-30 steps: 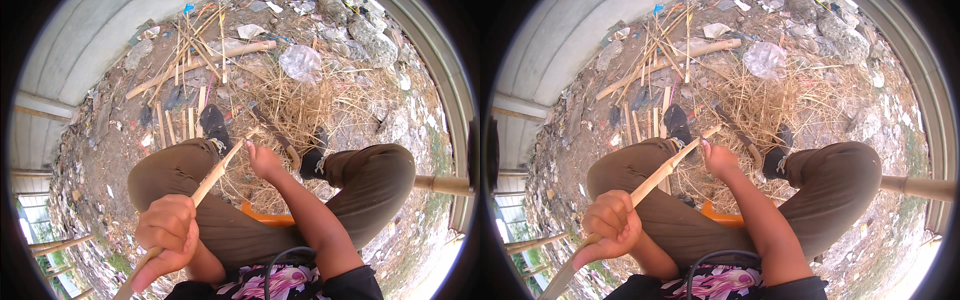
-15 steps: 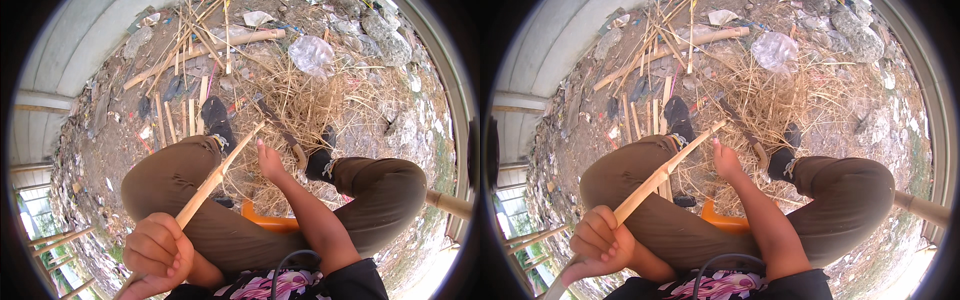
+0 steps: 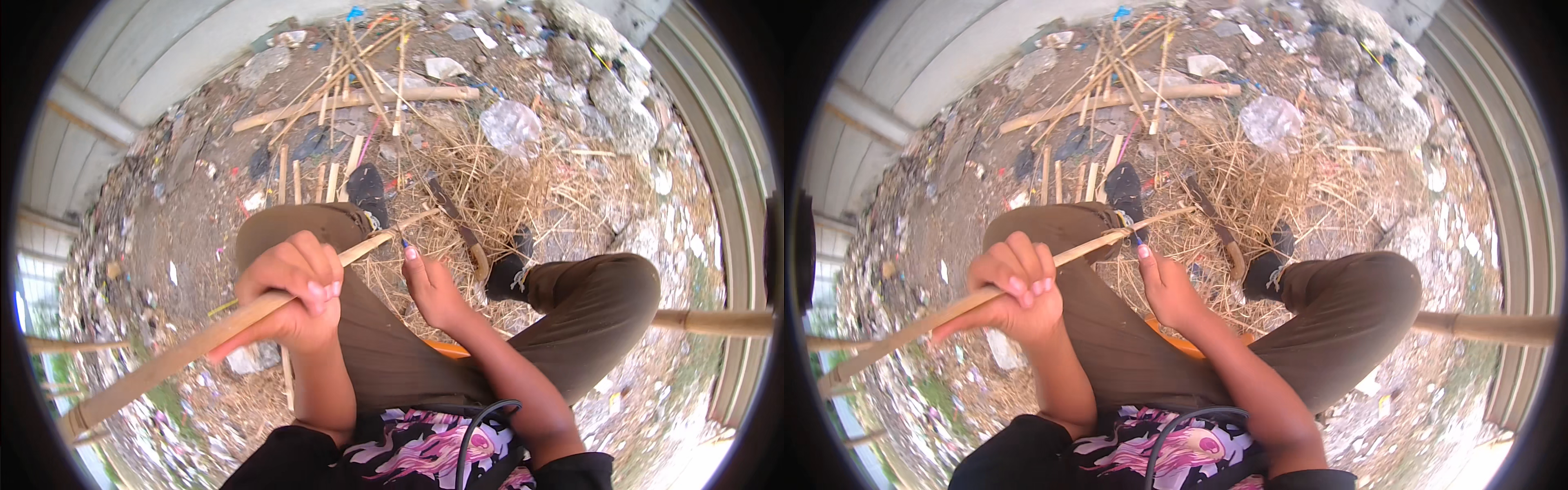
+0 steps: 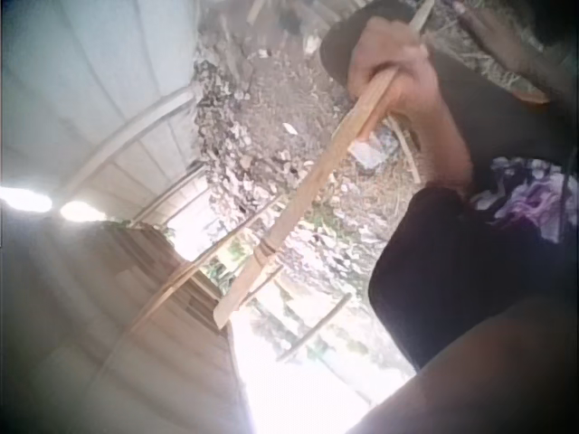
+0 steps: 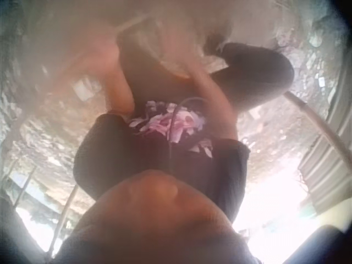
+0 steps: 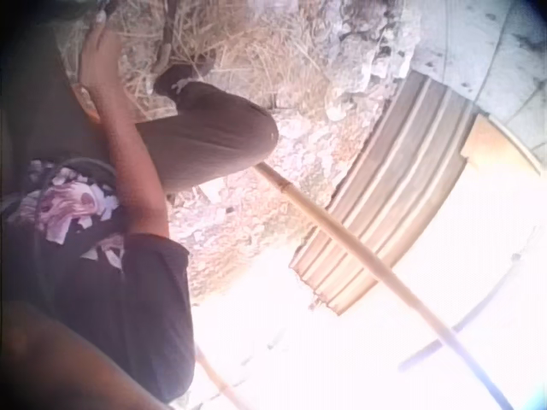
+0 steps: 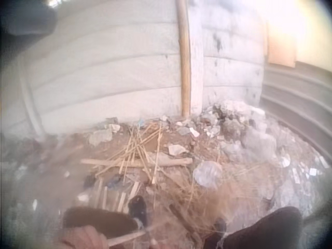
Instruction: The person sits on the ground and uses a knife to shave and shape a long piece of wood. They then use a machete to further refine the wood's shape, followed by a utility knife for finer adjustments.
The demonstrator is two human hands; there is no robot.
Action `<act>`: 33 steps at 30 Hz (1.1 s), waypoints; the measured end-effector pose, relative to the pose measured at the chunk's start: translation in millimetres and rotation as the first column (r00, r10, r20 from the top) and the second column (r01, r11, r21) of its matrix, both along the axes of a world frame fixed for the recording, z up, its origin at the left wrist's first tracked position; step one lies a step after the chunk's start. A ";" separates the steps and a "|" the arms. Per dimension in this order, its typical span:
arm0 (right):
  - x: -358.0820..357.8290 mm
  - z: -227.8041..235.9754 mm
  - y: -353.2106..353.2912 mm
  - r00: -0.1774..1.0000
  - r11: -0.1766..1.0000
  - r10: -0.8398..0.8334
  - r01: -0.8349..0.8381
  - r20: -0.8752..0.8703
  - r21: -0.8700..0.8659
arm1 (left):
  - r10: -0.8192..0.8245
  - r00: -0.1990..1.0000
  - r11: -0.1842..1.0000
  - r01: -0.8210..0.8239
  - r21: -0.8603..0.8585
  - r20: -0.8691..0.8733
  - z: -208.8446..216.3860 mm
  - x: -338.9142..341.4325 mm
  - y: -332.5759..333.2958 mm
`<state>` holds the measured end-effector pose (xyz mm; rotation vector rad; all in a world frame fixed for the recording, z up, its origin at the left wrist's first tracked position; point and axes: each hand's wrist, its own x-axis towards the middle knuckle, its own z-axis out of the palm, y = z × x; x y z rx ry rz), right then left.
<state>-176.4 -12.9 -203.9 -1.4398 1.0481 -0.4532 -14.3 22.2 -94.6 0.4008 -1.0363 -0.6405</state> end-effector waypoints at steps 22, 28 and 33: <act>32.1 -36.6 -6.9 0.988 0.952 -0.138 0.113 -0.069 -0.284 | 0.222 0.962 0.970 -0.200 0.140 -0.160 0.6 -2.1 0.9; 18.3 -35.2 -9.5 0.990 0.973 -0.133 0.120 -0.052 -0.199 | 0.228 0.969 0.965 -0.213 0.149 -0.091 6.3 -21.9 -1.4; 22.4 -28.0 -4.6 0.988 0.948 -0.138 0.110 -0.076 -0.299 | 0.172 0.974 0.981 -0.155 0.120 -0.147 2.6 -7.3 -1.6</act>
